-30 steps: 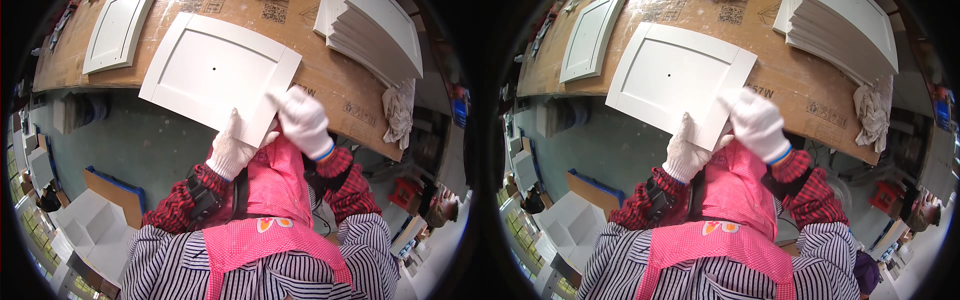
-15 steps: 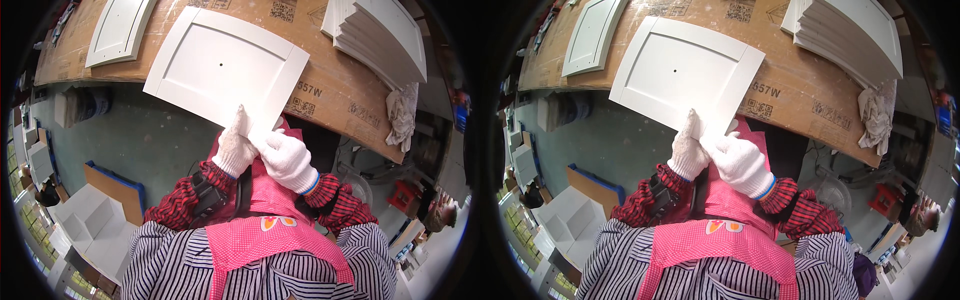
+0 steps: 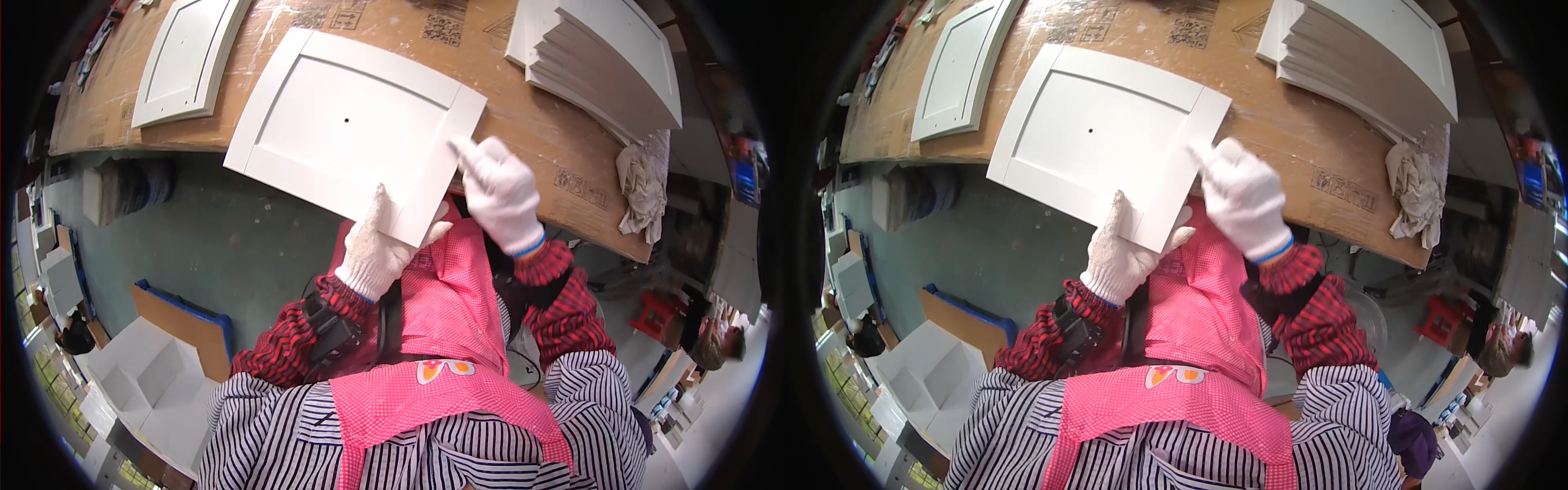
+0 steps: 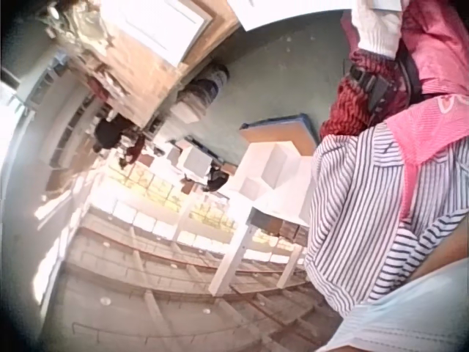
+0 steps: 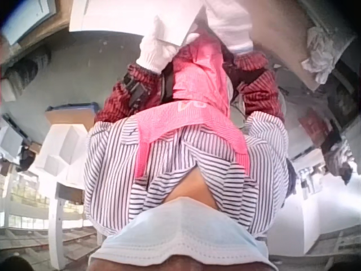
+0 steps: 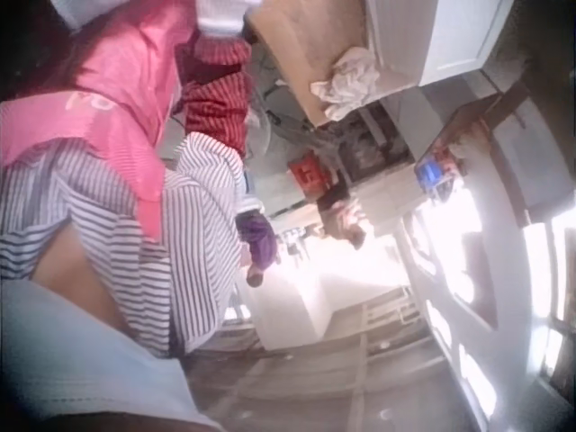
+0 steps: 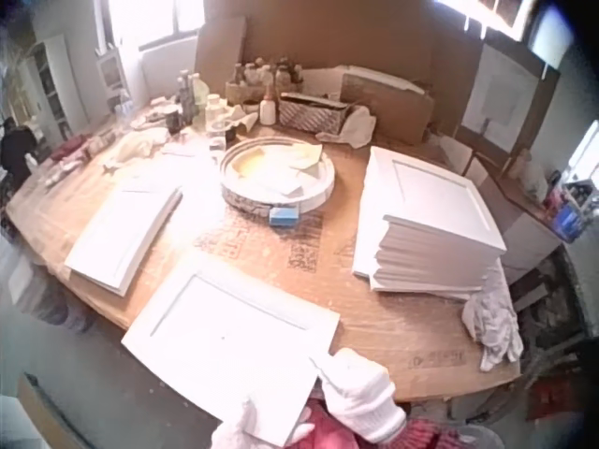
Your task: The person scrapes the edges of a white cabinet door with a small tool, wipes the surface with a cloth, and rubs a blue block along the seams before placing it on a stack.
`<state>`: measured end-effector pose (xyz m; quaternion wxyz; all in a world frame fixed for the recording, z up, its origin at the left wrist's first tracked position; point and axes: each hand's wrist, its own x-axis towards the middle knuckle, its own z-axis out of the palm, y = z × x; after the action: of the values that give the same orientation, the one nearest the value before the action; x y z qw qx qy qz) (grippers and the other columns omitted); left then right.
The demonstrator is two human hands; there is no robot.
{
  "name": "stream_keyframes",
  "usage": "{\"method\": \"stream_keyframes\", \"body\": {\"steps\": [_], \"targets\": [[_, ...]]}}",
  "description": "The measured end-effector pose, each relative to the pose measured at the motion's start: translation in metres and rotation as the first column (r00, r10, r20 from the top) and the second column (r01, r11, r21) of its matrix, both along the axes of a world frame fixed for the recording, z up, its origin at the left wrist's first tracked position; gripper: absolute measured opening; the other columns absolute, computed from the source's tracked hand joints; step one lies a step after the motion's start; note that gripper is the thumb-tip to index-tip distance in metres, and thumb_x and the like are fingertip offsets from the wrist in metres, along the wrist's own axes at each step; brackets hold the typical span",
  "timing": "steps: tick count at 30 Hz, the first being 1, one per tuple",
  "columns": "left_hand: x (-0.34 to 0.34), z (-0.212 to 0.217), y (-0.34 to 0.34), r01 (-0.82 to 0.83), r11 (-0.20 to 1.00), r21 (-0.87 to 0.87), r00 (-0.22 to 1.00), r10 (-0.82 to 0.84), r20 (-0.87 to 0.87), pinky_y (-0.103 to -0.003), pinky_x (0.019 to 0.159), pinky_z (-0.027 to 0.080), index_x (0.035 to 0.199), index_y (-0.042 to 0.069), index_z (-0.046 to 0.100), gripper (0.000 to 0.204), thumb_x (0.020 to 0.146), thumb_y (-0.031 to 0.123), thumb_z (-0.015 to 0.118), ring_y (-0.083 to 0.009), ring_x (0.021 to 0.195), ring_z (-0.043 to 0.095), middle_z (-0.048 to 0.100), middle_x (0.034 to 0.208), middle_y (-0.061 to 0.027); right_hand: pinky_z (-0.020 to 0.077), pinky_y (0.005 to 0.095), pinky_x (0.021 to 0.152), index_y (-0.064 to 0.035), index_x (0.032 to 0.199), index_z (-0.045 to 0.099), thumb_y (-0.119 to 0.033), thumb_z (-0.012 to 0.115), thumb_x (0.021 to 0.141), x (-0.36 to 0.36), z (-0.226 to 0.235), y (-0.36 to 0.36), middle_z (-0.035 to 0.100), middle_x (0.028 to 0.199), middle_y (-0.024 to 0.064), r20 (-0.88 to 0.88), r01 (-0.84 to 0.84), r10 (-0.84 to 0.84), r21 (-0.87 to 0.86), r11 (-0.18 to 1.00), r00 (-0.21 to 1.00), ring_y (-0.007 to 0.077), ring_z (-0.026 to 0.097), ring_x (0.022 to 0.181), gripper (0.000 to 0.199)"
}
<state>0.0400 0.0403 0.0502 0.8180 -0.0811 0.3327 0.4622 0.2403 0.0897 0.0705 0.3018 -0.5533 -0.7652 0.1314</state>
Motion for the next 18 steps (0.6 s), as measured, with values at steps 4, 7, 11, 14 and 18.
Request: {"method": "stream_keyframes", "body": {"steps": [4,7,11,14,18], "targets": [[-0.007,-0.007,-0.002,0.041,0.998,0.052,0.999,-0.043,0.027,-0.068,0.106,0.049,0.153,-0.004,0.036,0.069,0.110,0.050,0.043,-0.0510,0.137,0.050,0.048,0.151,-0.0295,0.0551,0.0406,0.064,-0.0122,0.113,0.074,-0.005,0.065,0.090,0.016,-0.002,0.023,0.060,0.084,0.0101,0.081,0.064,-0.068,0.049,0.997,0.994,0.0304,0.065,0.073,0.026],[-0.021,-0.006,-0.008,0.016,1.000,0.004,0.998,-0.017,0.055,-0.065,0.104,0.053,0.152,-0.001,0.038,0.061,0.112,0.044,0.042,-0.0484,0.137,0.052,0.050,0.150,-0.0261,0.0584,0.0371,0.067,-0.0134,0.120,0.073,-0.004,0.064,0.083,-0.019,0.010,-0.021,0.068,0.091,0.0075,-0.074,-0.240,0.244,0.059,0.969,0.967,0.0271,0.070,0.076,0.039],[-0.039,-0.002,-0.008,0.194,0.980,0.044,0.980,-0.191,-0.058,-0.056,0.088,0.062,0.156,-0.001,0.034,0.071,0.111,0.053,0.039,-0.0466,0.132,0.058,0.051,0.151,-0.0266,0.0561,0.0398,0.062,-0.0142,0.119,0.075,-0.003,0.066,0.085,0.002,0.001,-0.012,0.066,0.084,0.0080,-0.059,-0.214,0.212,-0.040,0.976,0.975,0.0275,0.067,0.071,0.036],[-0.040,-0.006,-0.005,0.226,0.971,0.074,0.973,-0.221,-0.067,-0.054,0.083,0.064,0.157,-0.001,0.034,0.071,0.111,0.053,0.039,-0.0473,0.130,0.059,0.051,0.150,-0.0270,0.0549,0.0402,0.064,-0.0103,0.119,0.074,-0.007,0.070,0.091,0.032,-0.018,0.038,0.063,0.083,0.0112,-0.108,0.074,-0.069,0.043,0.996,0.992,0.0302,0.066,0.072,0.028],[-0.035,-0.004,-0.003,0.210,0.977,0.034,0.976,-0.207,-0.070,-0.053,0.080,0.064,0.157,-0.001,0.033,0.071,0.111,0.053,0.039,-0.0483,0.129,0.059,0.051,0.150,-0.0273,0.0559,0.0409,0.067,-0.0126,0.121,0.074,-0.005,0.069,0.089,0.002,-0.013,0.008,0.064,0.085,0.0111,-0.153,0.034,-0.032,0.011,0.999,0.988,0.0312,0.067,0.075,0.034]]}}
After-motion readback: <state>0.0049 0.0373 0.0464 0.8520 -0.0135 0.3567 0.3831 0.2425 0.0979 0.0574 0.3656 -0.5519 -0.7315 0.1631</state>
